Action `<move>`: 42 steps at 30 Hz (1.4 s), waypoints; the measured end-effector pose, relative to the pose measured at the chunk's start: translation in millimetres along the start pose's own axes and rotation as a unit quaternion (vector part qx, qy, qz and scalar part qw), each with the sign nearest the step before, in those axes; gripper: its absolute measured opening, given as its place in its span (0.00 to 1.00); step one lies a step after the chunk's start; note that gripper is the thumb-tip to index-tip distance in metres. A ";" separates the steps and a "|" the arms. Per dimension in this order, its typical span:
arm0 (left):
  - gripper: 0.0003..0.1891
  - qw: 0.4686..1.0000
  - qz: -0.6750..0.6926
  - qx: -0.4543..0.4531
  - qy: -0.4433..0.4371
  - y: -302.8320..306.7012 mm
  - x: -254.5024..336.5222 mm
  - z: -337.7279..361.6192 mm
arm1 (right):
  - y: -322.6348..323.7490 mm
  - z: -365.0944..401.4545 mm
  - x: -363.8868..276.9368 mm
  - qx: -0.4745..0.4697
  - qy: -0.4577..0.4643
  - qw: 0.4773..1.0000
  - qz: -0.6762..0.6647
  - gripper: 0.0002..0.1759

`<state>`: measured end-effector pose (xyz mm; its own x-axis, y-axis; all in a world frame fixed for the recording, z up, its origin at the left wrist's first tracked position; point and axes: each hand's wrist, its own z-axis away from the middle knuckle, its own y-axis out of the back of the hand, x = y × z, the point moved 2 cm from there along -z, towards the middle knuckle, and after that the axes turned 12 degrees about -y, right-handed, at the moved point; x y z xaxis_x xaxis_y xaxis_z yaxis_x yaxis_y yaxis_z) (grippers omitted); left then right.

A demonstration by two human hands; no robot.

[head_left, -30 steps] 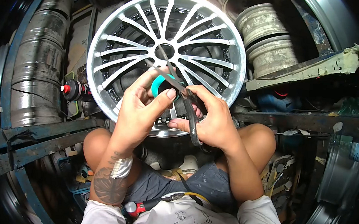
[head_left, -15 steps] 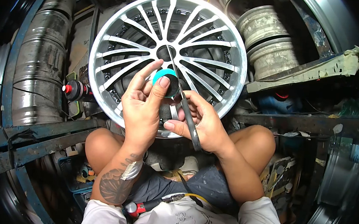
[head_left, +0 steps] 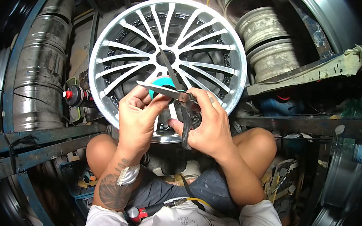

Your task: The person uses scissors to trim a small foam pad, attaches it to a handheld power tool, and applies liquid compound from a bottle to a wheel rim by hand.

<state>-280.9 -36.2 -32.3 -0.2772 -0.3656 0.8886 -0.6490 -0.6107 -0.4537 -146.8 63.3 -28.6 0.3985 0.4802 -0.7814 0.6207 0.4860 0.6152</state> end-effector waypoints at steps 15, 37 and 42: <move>0.28 0.995 -0.004 -0.093 0.021 -7.4 15.6 -0.9 | 7.4 -3.1 1.8 -0.020 -0.011 0.999 -0.028 0.36; 0.15 0.997 0.015 -0.077 -0.008 -6.1 10.3 -1.7 | 15.4 3.0 -4.8 -0.035 -0.019 0.998 -0.040 0.34; 0.12 0.997 0.003 -0.077 -0.012 -3.5 12.5 -2.6 | 17.1 3.8 -3.9 -0.034 -0.003 0.999 -0.034 0.33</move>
<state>-284.0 -36.8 -19.5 -0.2655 -0.3873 0.8829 -0.7488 -0.4941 -0.4419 -135.2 66.9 -15.3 0.3612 0.4391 -0.8226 0.5993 0.5666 0.5656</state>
